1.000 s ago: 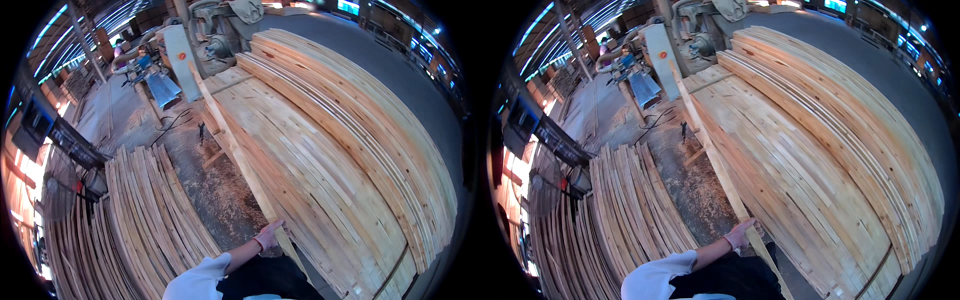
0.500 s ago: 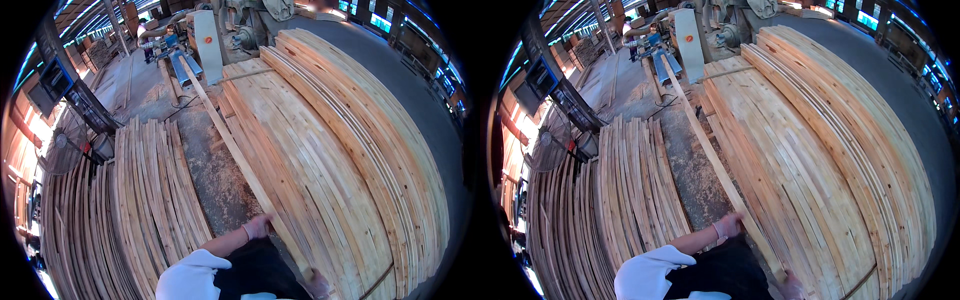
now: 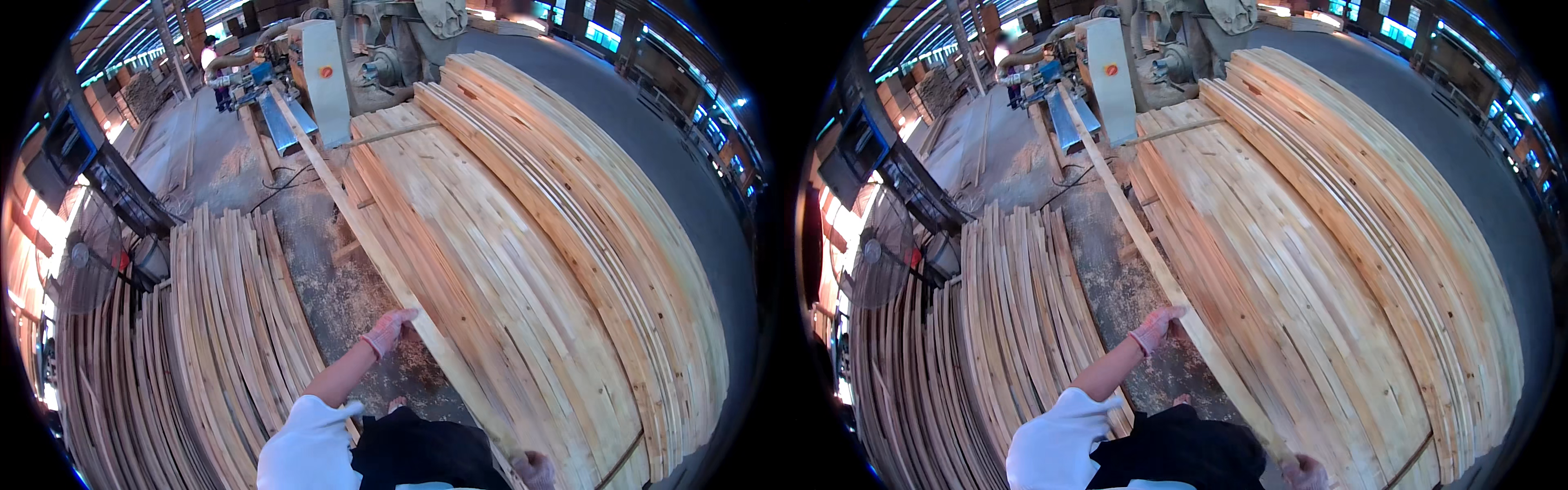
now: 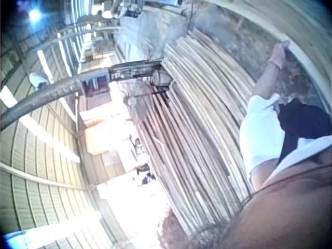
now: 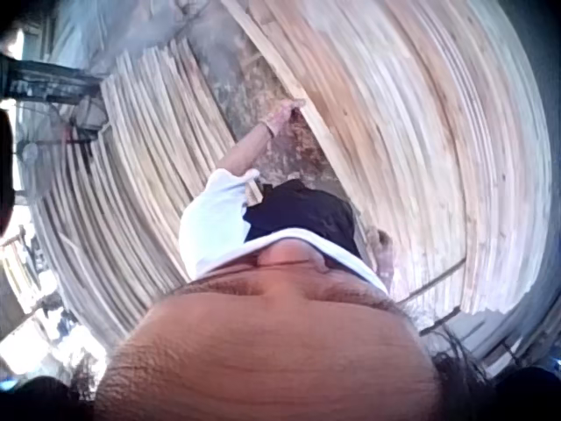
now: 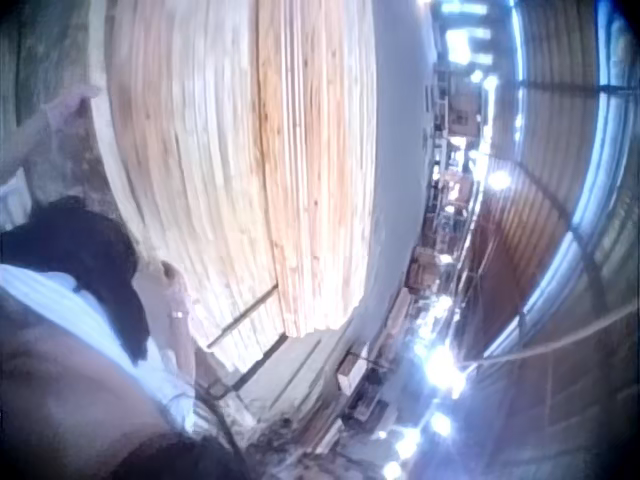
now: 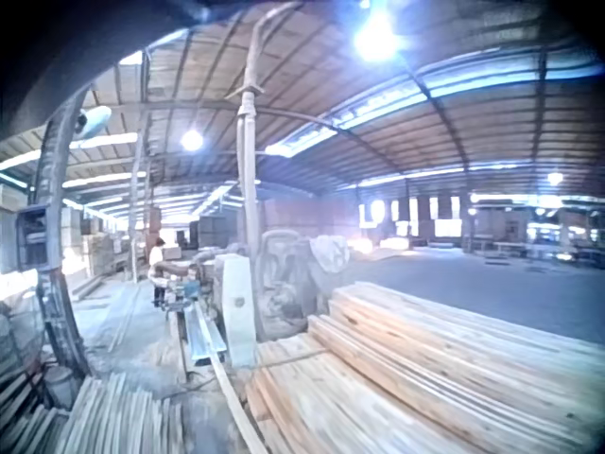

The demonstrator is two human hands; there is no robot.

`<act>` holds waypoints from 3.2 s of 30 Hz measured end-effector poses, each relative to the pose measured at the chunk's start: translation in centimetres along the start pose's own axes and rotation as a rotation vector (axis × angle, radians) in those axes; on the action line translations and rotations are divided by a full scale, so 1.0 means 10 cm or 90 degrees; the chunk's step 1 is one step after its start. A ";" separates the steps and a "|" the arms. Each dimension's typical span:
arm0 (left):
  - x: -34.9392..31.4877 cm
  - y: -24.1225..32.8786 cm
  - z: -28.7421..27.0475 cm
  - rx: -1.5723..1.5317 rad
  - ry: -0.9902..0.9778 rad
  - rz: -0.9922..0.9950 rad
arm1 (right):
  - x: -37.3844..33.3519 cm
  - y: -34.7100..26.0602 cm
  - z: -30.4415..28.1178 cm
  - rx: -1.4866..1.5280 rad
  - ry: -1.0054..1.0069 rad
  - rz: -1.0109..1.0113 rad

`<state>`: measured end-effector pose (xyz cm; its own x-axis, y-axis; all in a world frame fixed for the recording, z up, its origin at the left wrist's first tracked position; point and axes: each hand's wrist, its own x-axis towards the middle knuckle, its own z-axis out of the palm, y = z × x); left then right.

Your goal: The person processes wood strips using a machinery table and سپس sorts and stacks the lumber into organized piles by hand.

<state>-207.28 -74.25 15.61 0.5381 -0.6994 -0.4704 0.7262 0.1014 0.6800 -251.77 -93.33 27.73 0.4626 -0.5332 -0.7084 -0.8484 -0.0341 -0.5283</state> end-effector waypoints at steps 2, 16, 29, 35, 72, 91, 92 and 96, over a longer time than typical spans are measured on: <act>0.13 0.18 -0.01 -0.092 0.079 0.033 | 0.43 -0.26 0.29 -0.094 0.061 -0.075; -0.21 -0.86 0.63 0.057 -0.264 -0.242 | 1.78 -1.96 0.84 -0.156 0.077 -0.426; 0.40 -0.57 0.52 -0.289 0.171 0.048 | 3.11 -0.50 -3.16 -0.316 0.583 -0.006; 0.59 -1.00 1.14 -0.240 0.221 -0.078 | 3.56 -0.60 -4.16 -0.380 0.450 -0.008; 0.73 -1.31 1.07 -0.302 0.055 -0.285 | 2.43 0.17 -1.72 -0.415 0.546 -0.169; 0.57 -1.29 1.05 -0.415 -0.178 -0.301 | -0.94 2.68 0.97 -0.086 -0.027 0.250; 0.52 -1.28 1.01 -0.432 -0.212 -0.291 | -0.85 2.74 1.00 -0.192 -0.020 0.262; 0.34 -1.32 0.77 -0.463 -0.183 -0.213 | -0.68 2.43 0.71 -0.376 -0.016 0.274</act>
<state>-218.37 -83.41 9.42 0.1879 -0.9164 -0.3534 0.9748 0.2180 -0.0468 -273.72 -84.56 16.36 0.0560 -0.5832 -0.8104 -0.9506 -0.2794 0.1354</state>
